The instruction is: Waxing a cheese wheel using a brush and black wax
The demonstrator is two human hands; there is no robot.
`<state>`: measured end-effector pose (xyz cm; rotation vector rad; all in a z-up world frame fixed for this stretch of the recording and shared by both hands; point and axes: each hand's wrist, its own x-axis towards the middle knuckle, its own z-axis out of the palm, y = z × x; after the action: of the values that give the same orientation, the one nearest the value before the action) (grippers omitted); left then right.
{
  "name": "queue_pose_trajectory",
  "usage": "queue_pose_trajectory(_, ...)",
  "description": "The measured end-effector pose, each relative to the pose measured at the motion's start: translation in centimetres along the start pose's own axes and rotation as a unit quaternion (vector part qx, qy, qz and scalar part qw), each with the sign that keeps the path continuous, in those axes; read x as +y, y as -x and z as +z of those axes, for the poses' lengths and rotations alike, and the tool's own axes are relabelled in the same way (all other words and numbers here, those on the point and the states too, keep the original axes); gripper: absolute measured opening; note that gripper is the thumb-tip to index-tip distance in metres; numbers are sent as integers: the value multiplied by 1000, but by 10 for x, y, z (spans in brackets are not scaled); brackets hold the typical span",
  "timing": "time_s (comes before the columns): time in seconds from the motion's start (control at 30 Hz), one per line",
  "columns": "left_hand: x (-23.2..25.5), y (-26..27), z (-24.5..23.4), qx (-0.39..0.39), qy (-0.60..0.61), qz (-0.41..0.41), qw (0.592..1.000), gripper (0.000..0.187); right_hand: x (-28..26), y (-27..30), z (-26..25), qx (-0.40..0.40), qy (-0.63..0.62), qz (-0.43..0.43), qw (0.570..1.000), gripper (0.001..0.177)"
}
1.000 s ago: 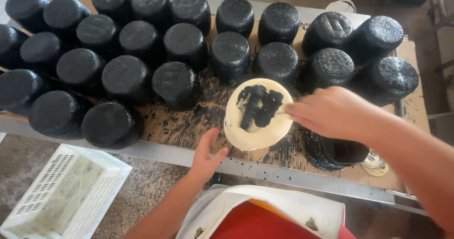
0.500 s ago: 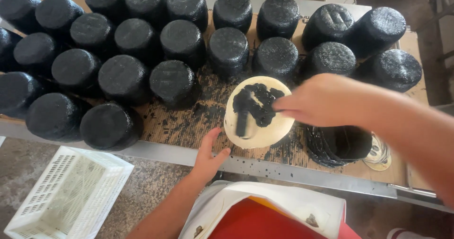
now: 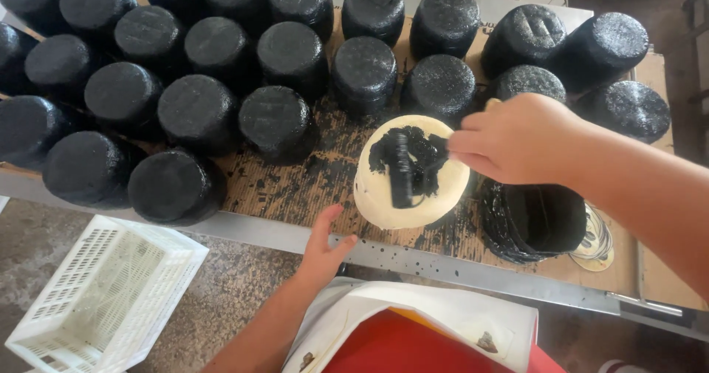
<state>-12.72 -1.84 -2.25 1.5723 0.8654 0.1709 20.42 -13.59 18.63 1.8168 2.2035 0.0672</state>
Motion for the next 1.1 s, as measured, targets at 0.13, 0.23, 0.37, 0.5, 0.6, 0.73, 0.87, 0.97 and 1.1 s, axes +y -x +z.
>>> queue_pose_trajectory(0.13, -16, -3, -3, -22, 54, 57, 997, 75, 10, 5, -17, 13, -26, 20, 999, 33)
queue_pose_trajectory(0.23, -18, -3, -6, -12, 47, 73, 996, 74, 28, 15, -13, -8, 1, 53, 999, 33)
queue_pose_trajectory(0.37, -8, 2, -5, -25, 58, 42, 997, 75, 19, -1, -22, -71, 1, 62, 996, 32)
queue_pose_trajectory(0.5, 5, 2, -4, -45, 61, 38, 996, 75, 7, -27, -24, -44, 6, 45, 998, 35)
queue_pose_trajectory(0.6, 7, -2, -7, -52, 61, 43, 996, 73, 19, -15, -29, -122, -33, 91, 988, 31)
queue_pose_trajectory(0.73, -9, -4, -9, -30, 49, 61, 996, 75, 36, 14, -24, -174, -4, 154, 973, 35)
queue_pose_trajectory(0.87, -7, -3, -3, -40, 62, 54, 996, 72, 21, -5, -14, -111, -45, 170, 978, 37)
queue_pose_trajectory(0.97, -1, -7, 1, -46, 64, 62, 995, 74, 11, -24, -6, -44, -52, 172, 983, 37)
queue_pose_trajectory(1.1, -7, -16, -2, -56, 58, 66, 995, 74, 7, -6, -11, -78, -91, 205, 971, 37)
